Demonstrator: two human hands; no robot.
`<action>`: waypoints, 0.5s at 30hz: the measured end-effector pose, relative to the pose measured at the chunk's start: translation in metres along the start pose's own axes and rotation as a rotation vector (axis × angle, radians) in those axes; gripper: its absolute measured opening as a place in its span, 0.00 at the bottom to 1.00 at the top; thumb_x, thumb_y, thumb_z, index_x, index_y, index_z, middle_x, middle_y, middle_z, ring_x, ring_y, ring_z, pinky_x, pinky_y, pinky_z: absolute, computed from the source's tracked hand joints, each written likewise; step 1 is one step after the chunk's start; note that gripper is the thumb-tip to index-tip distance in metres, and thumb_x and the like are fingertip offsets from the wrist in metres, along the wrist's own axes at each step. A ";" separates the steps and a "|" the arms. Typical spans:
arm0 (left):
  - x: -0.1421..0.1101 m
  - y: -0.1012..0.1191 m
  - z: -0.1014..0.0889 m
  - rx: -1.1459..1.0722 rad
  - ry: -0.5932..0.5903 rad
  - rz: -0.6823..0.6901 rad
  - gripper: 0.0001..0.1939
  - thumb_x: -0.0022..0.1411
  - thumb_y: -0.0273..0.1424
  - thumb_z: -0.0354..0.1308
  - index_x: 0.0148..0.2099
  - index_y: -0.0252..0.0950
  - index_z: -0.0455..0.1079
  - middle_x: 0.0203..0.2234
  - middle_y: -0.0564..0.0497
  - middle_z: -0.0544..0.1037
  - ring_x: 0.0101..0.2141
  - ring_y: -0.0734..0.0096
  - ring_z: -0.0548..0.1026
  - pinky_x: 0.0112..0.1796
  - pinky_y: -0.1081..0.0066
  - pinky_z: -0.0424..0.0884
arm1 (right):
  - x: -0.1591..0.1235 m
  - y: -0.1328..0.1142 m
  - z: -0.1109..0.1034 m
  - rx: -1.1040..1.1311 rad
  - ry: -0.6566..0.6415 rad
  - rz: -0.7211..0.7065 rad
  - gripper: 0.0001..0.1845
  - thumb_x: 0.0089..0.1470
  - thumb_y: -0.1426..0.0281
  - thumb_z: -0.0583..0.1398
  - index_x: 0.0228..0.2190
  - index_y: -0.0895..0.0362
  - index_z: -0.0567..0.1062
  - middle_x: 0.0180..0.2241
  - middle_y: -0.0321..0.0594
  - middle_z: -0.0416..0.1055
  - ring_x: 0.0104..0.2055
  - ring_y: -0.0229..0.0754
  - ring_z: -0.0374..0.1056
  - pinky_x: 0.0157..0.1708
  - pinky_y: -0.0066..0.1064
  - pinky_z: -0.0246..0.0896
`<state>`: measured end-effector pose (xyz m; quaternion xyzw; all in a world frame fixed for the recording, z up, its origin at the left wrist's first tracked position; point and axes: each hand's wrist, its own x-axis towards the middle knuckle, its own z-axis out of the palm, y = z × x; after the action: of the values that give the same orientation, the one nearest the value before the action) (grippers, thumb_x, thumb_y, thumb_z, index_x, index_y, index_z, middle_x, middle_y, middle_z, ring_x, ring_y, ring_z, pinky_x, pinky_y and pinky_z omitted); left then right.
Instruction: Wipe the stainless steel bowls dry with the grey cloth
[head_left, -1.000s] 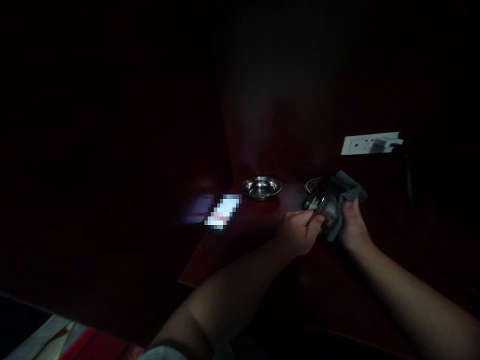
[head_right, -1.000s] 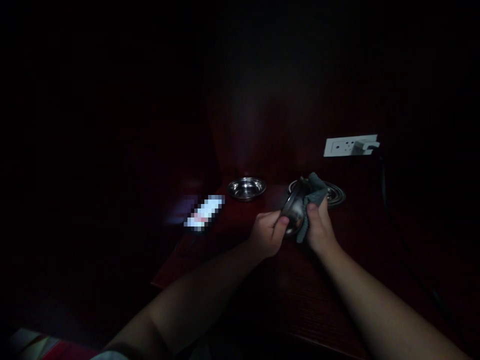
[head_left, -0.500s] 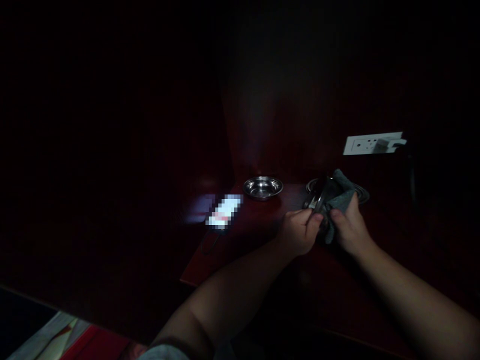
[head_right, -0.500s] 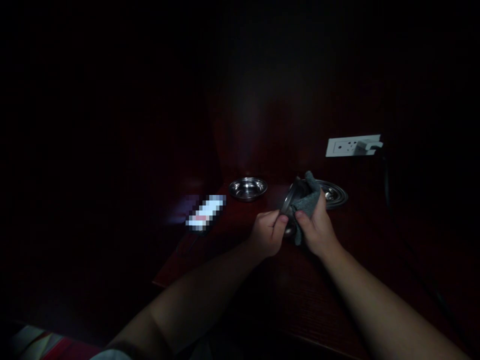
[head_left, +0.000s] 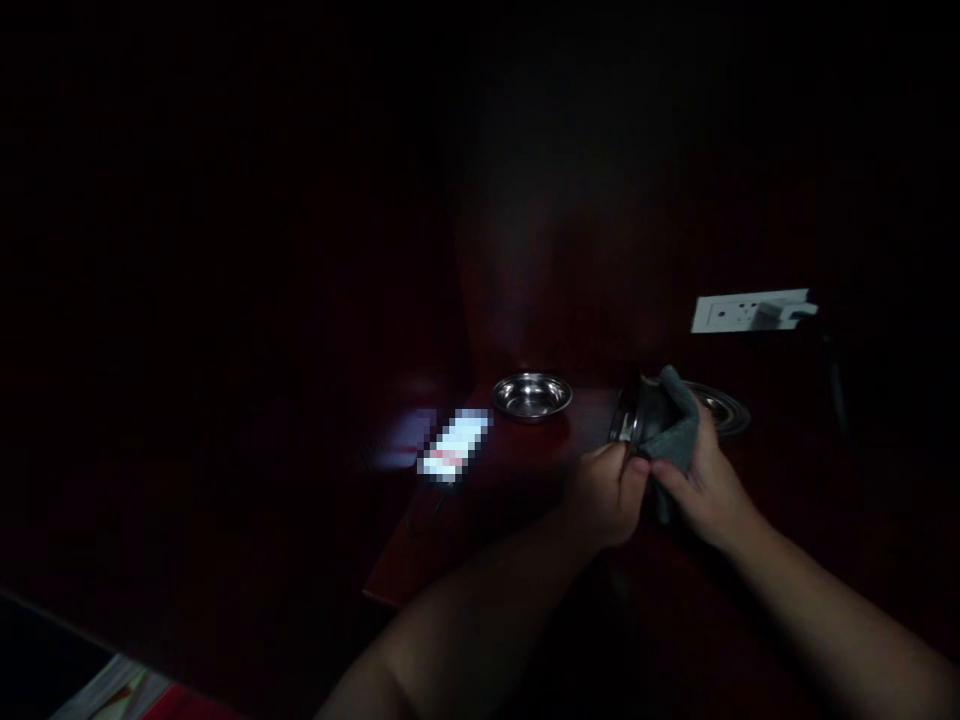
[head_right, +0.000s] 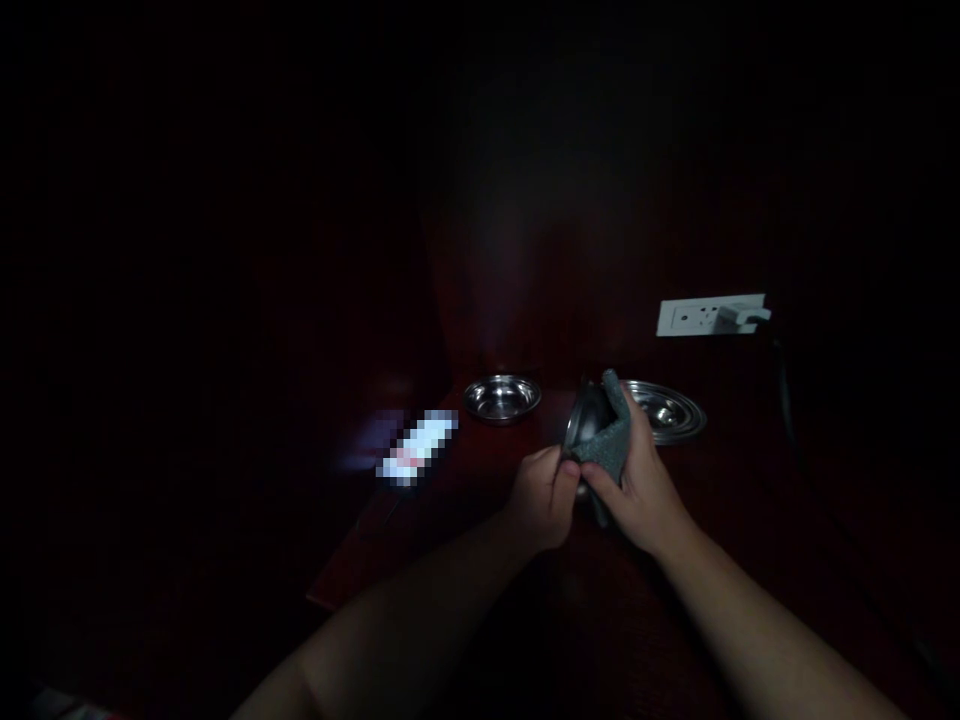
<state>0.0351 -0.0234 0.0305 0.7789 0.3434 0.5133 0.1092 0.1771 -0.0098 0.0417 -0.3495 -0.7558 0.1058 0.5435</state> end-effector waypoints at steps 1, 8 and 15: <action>0.000 -0.001 0.000 -0.005 0.015 -0.007 0.16 0.65 0.35 0.39 0.31 0.34 0.62 0.23 0.49 0.70 0.25 0.72 0.68 0.28 0.71 0.65 | -0.001 0.002 0.002 -0.006 -0.011 -0.001 0.46 0.51 0.50 0.54 0.63 0.53 0.40 0.64 0.45 0.41 0.65 0.59 0.42 0.61 0.57 0.38; 0.000 -0.004 0.000 0.011 0.149 -0.063 0.17 0.66 0.36 0.37 0.40 0.33 0.64 0.30 0.45 0.73 0.31 0.67 0.71 0.34 0.68 0.69 | -0.014 0.014 0.017 -0.010 -0.164 0.072 0.42 0.48 0.53 0.58 0.59 0.55 0.50 0.56 0.51 0.56 0.56 0.58 0.58 0.54 0.54 0.54; 0.000 -0.008 -0.002 0.007 0.165 -0.034 0.17 0.65 0.37 0.38 0.35 0.34 0.64 0.26 0.46 0.72 0.27 0.69 0.70 0.30 0.69 0.68 | -0.016 0.015 0.019 0.038 -0.195 0.139 0.38 0.50 0.55 0.56 0.59 0.52 0.51 0.56 0.48 0.59 0.55 0.58 0.59 0.54 0.51 0.56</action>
<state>0.0303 -0.0181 0.0270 0.7283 0.3661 0.5728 0.0863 0.1686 -0.0048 0.0144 -0.3789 -0.7768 0.1910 0.4653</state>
